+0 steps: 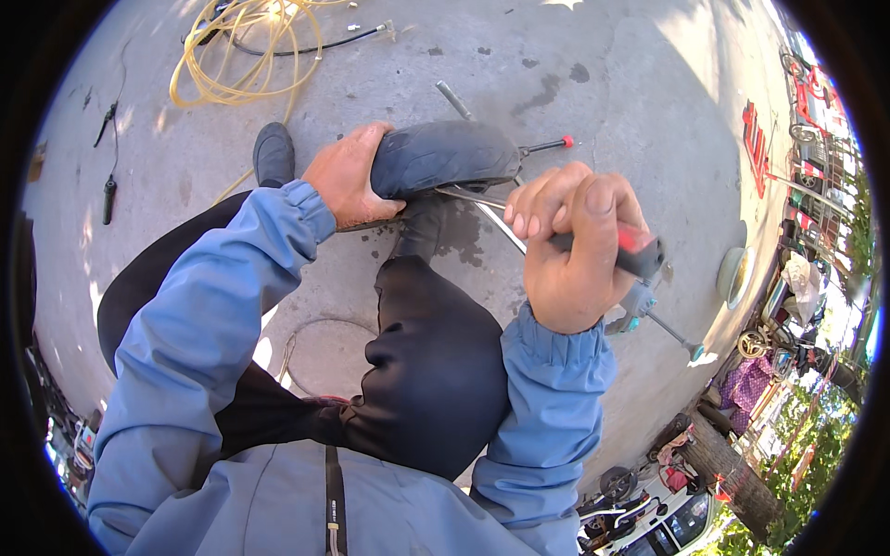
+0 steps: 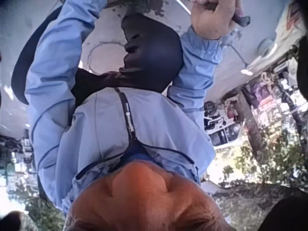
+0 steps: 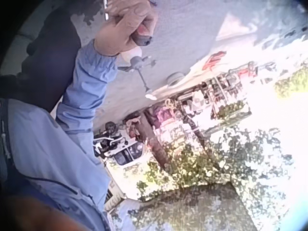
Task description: The person uses two tire levers to pry a small black tire off its rim. They repeatedly insert the levers between the tire bead and rim, lever the bead over the edge, and rotate the wheel to continue the process until the tire is fully removed from the rim.
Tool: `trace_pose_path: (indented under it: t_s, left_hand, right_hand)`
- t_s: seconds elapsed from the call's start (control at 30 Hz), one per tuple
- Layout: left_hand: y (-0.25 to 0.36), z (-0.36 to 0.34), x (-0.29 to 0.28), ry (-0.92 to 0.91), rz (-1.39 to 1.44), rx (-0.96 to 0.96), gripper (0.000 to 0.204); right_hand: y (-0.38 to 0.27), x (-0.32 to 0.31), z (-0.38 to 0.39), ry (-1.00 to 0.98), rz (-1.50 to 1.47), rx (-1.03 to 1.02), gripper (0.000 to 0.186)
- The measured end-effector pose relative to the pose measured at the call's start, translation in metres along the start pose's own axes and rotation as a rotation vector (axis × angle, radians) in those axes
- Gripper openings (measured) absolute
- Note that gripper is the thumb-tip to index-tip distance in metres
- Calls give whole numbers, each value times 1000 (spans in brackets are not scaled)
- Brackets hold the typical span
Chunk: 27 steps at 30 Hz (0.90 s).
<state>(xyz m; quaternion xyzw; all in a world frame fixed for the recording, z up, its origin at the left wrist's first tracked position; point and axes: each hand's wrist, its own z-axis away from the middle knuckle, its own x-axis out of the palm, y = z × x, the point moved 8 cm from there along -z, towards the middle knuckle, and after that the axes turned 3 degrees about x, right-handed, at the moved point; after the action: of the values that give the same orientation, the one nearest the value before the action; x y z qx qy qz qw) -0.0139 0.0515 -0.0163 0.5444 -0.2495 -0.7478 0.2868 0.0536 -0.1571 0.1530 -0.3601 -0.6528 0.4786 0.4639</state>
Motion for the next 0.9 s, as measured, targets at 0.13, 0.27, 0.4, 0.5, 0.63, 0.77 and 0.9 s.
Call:
trace_pose_path:
  t_s: [0.13,0.27,0.4,0.5,0.63,0.77,0.9]
  left_hand:
    - [-8,-5,-2,-6,27,11,81]
    - [-3,-10,-1,30,52,68,81]
    - [-12,-8,-3,4,85,43,85]
    - [-18,-9,-2,-17,94,38,90]
    - [-6,-1,3,36,27,157,100]
    - [-19,21,3,77,-89,161,105]
    - [-34,34,3,105,-117,160,106]
  right_hand:
    - [8,-39,-2,293,-116,74,36]
    - [20,-98,-5,652,-188,201,36]
    - [-99,-8,-17,-150,-210,-49,37]
    - [-117,7,-21,-74,-127,43,32]
    - [-113,12,15,22,115,81,44]
    - [-95,7,66,343,844,117,67]
    - [-80,30,112,334,752,264,44]
